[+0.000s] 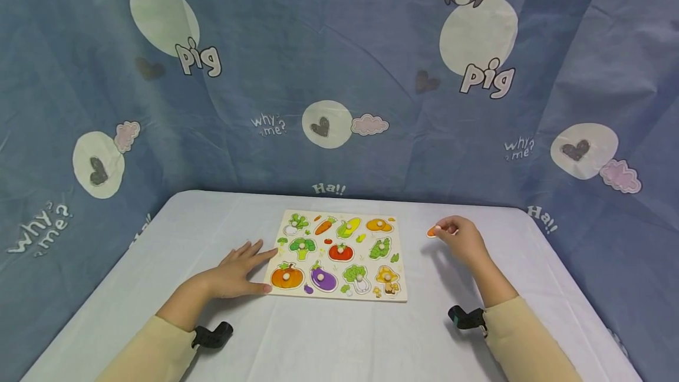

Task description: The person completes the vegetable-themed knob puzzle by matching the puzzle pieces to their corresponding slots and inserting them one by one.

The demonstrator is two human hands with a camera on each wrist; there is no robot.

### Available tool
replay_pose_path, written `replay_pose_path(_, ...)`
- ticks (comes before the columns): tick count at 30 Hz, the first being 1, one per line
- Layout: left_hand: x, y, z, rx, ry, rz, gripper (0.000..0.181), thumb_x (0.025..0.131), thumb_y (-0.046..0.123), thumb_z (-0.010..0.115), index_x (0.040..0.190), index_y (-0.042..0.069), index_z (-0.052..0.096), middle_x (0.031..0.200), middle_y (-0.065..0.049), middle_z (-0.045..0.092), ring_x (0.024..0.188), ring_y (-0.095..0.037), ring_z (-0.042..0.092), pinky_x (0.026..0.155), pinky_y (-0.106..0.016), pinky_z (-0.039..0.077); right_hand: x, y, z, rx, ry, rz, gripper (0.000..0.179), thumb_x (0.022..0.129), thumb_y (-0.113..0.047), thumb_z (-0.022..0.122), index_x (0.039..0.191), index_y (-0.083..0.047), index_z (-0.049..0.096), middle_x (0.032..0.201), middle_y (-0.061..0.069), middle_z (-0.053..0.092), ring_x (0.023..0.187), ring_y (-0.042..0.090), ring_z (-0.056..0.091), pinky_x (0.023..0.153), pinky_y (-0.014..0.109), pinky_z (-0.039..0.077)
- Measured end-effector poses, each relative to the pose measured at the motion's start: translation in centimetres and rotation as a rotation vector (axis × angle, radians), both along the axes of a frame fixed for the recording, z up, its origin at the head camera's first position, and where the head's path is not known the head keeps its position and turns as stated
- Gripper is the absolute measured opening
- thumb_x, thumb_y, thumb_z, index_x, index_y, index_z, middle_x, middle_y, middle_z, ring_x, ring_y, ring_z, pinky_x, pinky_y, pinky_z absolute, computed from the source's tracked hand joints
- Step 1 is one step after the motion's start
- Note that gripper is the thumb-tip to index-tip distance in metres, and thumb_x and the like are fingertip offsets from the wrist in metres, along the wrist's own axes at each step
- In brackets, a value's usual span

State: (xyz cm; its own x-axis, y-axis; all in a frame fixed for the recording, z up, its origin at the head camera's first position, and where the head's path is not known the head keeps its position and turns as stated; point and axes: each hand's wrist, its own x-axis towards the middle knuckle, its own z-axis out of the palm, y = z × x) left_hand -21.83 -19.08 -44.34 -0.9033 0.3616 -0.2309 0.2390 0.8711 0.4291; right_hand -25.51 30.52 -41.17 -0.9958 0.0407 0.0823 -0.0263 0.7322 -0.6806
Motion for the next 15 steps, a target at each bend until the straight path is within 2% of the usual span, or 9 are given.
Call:
replay_pose_path(8, 0.0, 0.0, 0.0, 0.004, -0.004, -0.001, 0.09, 0.081, 0.059, 0.073, 0.156, 0.021, 0.039, 0.164, -0.022, 0.017, 0.151, -0.046, 0.006, 0.119, -0.064, 0.006, 0.2, -3.0, 0.3, -0.03, 0.019, 0.057, 0.024, 0.098, -0.024, 0.067, 0.107, -0.002, 0.068, 0.09, 0.007, 0.055, 0.082, 0.021, 0.046, 0.063, 0.03, 0.041)
replay_pose_path(15, -0.3, 0.0, -0.2, 0.008, -0.008, -0.002, 0.092, 0.081, 0.062, 0.071, 0.156, 0.022, 0.038, 0.165, -0.021, 0.016, 0.151, -0.045, 0.005, 0.119, -0.063, 0.004, -0.3, -6.0, 0.3, -0.067, 0.017, 0.115, 0.02, 0.096, -0.021, 0.07, 0.104, -0.002, 0.068, 0.087, 0.006, 0.054, 0.078, 0.021, 0.045, 0.06, 0.029, 0.039)
